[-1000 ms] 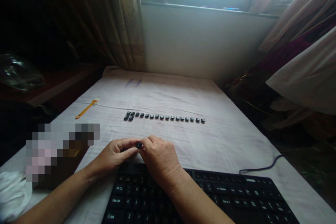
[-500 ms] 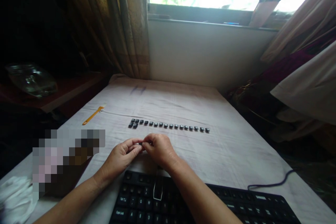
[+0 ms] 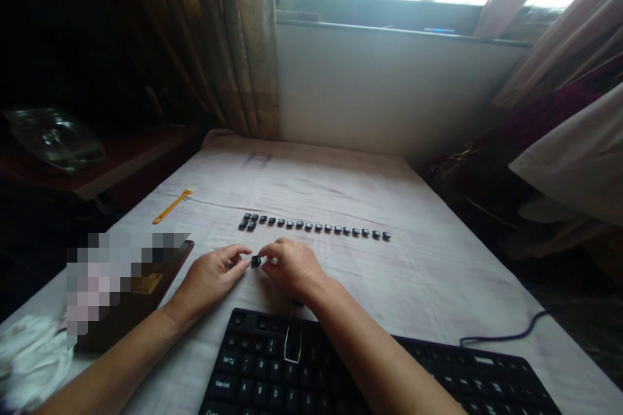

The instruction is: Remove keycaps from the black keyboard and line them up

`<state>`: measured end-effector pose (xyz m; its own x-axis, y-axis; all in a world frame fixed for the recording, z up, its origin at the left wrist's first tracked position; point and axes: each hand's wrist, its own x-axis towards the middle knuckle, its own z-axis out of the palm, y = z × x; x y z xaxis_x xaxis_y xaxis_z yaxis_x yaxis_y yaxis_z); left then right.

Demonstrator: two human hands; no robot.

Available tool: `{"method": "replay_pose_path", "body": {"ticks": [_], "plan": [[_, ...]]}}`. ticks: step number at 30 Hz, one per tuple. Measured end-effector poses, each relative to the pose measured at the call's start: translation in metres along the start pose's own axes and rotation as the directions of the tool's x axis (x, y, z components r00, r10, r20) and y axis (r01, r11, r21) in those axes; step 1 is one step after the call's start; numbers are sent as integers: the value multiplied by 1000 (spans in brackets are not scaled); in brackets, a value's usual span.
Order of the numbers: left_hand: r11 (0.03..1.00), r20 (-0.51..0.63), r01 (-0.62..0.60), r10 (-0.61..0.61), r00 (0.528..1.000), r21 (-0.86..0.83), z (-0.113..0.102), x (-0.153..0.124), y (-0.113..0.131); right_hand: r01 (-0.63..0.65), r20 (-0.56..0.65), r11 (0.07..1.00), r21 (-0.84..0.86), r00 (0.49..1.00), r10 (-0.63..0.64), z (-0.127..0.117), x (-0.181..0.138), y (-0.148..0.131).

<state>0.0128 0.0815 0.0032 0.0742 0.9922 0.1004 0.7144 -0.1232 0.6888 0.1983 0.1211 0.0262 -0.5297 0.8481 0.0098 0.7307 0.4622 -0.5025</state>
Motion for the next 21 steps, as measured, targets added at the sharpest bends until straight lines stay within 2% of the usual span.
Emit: {"method": "replay_pose_path", "body": {"ticks": [3, 5, 13, 21], "plan": [[990, -2, -106, 106, 994, 98, 1, -1, -1, 37, 16, 995, -89, 999, -35, 8, 4, 1], [982, 16, -130, 129, 992, 138, 2, -2, -1, 46, 33, 991, -122, 999, -43, 12, 8, 2], [979, 6, -104, 105, 994, 176, 3, 0, 1, 67, 56, 982, -174, 997, -58, 9, 14, -2], [972, -5, -58, 60, 998, 226, 4, 1, 3, -27, -2, 981, -190, 1000, 27, 13, 14, -3]]}}
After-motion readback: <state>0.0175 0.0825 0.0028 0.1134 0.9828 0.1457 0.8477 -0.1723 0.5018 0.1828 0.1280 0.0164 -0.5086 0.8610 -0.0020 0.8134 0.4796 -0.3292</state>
